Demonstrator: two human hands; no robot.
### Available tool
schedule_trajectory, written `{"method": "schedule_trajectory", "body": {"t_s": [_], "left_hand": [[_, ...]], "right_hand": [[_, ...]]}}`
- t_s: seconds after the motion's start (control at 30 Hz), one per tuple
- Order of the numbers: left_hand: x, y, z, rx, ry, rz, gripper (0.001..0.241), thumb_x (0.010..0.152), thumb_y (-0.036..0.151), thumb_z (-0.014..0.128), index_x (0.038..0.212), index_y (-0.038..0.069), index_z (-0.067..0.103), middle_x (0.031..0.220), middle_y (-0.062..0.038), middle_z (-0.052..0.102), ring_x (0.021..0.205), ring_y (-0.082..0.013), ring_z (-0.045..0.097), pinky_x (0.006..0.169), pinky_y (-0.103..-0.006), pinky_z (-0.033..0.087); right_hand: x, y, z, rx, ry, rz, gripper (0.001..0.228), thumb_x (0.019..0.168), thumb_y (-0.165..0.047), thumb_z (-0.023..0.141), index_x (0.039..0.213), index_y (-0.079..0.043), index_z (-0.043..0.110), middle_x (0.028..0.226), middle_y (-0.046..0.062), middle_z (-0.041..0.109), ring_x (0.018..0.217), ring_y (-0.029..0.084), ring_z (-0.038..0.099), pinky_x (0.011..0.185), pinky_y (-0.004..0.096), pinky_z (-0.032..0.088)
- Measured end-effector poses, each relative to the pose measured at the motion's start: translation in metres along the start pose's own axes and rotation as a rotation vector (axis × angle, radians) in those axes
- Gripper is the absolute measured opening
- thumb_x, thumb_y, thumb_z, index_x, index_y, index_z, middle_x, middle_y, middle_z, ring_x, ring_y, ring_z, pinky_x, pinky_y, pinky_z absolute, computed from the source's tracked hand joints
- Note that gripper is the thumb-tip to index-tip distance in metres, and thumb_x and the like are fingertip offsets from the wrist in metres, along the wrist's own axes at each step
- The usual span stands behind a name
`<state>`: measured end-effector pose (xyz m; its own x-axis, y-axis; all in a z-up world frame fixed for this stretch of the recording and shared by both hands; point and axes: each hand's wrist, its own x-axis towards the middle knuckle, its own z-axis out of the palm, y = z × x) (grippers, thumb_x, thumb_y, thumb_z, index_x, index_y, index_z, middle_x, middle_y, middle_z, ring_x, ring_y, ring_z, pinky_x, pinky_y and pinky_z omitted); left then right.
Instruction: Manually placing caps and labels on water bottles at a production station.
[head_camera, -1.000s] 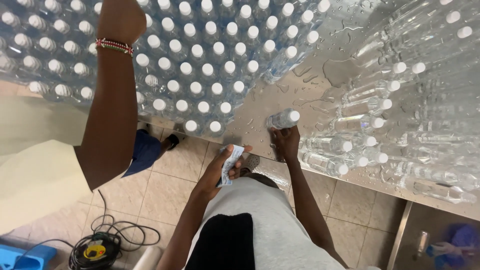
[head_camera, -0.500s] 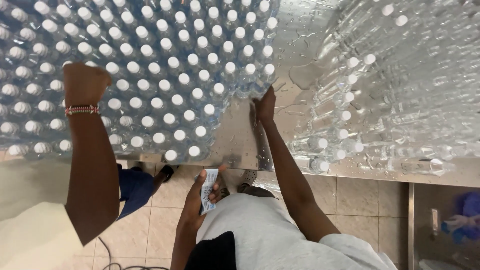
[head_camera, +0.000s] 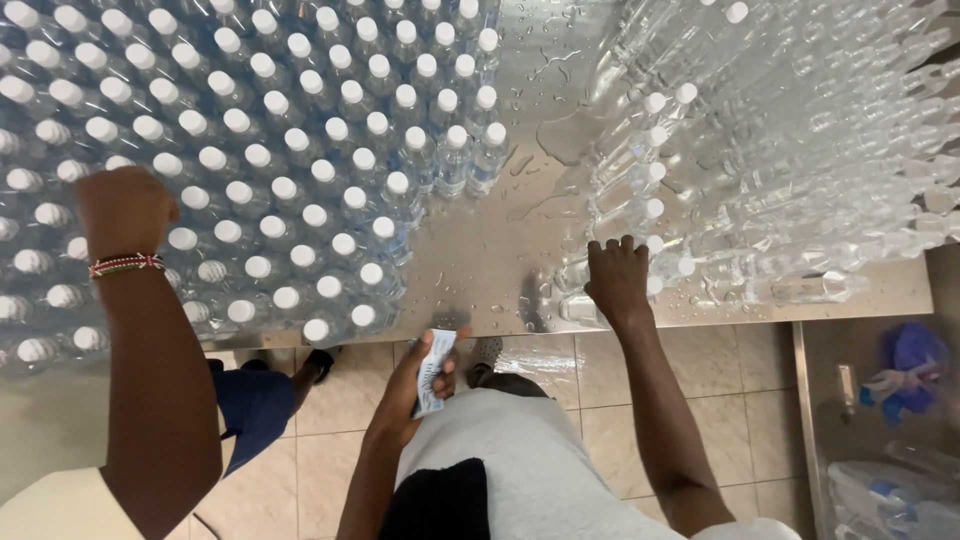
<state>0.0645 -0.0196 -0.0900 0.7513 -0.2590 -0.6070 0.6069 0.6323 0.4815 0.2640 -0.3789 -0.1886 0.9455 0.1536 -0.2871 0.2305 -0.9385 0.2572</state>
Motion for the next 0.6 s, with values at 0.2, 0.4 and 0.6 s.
{"method": "schedule_trajectory", "body": {"t_s": [0.2,0.4,0.6], "left_hand": [[-0.010,0.005,0.026,-0.008,-0.051,0.010,0.072,0.108,0.056,0.061,0.148,-0.003,0.063,0.083,-0.004,0.058,0.060,-0.0079,0.049,0.054,-0.0247,0.043],[-0.020,0.009,0.032,-0.115,-0.074,0.022,0.063,0.109,0.056,0.060,0.138,0.001,0.065,0.084,-0.004,0.061,0.060,-0.0071,0.050,0.055,-0.0243,0.043],[-0.026,0.008,0.033,-0.218,-0.182,0.033,0.059,0.111,0.059,0.057,0.130,0.003,0.066,0.085,-0.003,0.061,0.062,-0.0077,0.054,0.057,-0.0256,0.047]], "right_hand": [[-0.012,-0.038,-0.067,0.187,0.043,-0.167,0.067,0.072,-0.032,0.096,0.136,-0.023,0.077,0.116,0.011,0.082,0.120,0.035,0.070,0.102,0.052,0.054],[-0.033,-0.120,-0.113,0.276,0.022,-0.406,0.067,0.074,-0.025,0.097,0.137,-0.019,0.074,0.120,0.013,0.078,0.124,0.035,0.065,0.105,0.052,0.053],[-0.068,-0.122,-0.174,0.477,0.041,-0.601,0.065,0.091,-0.019,0.083,0.152,-0.014,0.062,0.157,0.019,0.055,0.144,0.042,0.047,0.122,0.062,0.034]]}}
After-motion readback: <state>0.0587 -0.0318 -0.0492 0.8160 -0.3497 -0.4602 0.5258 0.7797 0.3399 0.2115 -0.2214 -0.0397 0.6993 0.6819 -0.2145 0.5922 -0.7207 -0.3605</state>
